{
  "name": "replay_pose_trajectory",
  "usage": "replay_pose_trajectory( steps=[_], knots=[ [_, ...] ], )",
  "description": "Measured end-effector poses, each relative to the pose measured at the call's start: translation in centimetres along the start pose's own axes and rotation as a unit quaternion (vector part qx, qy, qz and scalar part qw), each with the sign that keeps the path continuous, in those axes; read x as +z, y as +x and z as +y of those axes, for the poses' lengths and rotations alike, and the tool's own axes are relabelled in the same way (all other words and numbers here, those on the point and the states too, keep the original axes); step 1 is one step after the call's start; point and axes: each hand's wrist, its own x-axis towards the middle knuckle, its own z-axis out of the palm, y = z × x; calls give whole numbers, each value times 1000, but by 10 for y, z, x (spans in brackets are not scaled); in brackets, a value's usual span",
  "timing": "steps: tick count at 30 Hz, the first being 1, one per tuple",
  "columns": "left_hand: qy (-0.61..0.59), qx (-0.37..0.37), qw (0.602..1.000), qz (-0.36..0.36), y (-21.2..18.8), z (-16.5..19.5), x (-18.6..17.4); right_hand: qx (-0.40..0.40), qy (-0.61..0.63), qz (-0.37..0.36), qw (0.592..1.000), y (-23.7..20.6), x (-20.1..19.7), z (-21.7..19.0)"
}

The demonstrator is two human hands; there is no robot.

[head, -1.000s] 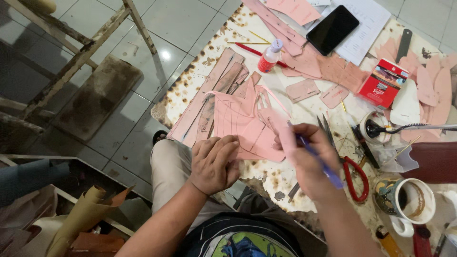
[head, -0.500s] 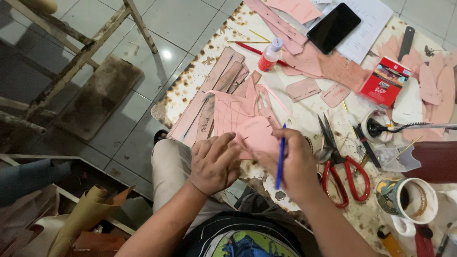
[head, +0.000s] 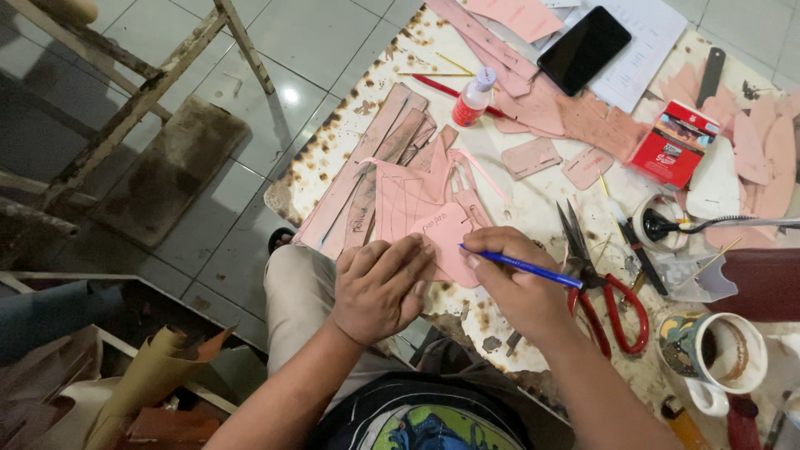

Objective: The person marks a pink paper pattern with a blue pen, then uses red-handled scissors to cut along the drawn lines. The person handles the pattern pieces and scissors throughout, working at a cluttered table.

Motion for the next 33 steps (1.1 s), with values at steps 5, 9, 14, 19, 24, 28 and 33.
replay_pose_trajectory(
  steps=[5,9,14,19,24,28,33],
  knots=[
    [3,-2,1000,-6,0,1,1,-13,-18,11,1000,1,3,9],
    [2,2,1000,5,1,0,1,68,16,31,997,1,14,13],
    [-1,0,1000,8,0,0,1,82,44,14,996,1,16,15],
    [1,0,1000,12,1,0,2,7,24,30,999,3,16,14],
    [1,-1,1000,10,0,0,2,-15,7,16,1000,2,13,15],
    [-4,0,1000,9,0,0,3,-49,-97,-7,994,4,10,18],
    [-2,1,1000,4,0,0,3,14,12,17,1000,3,9,17]
  ],
)
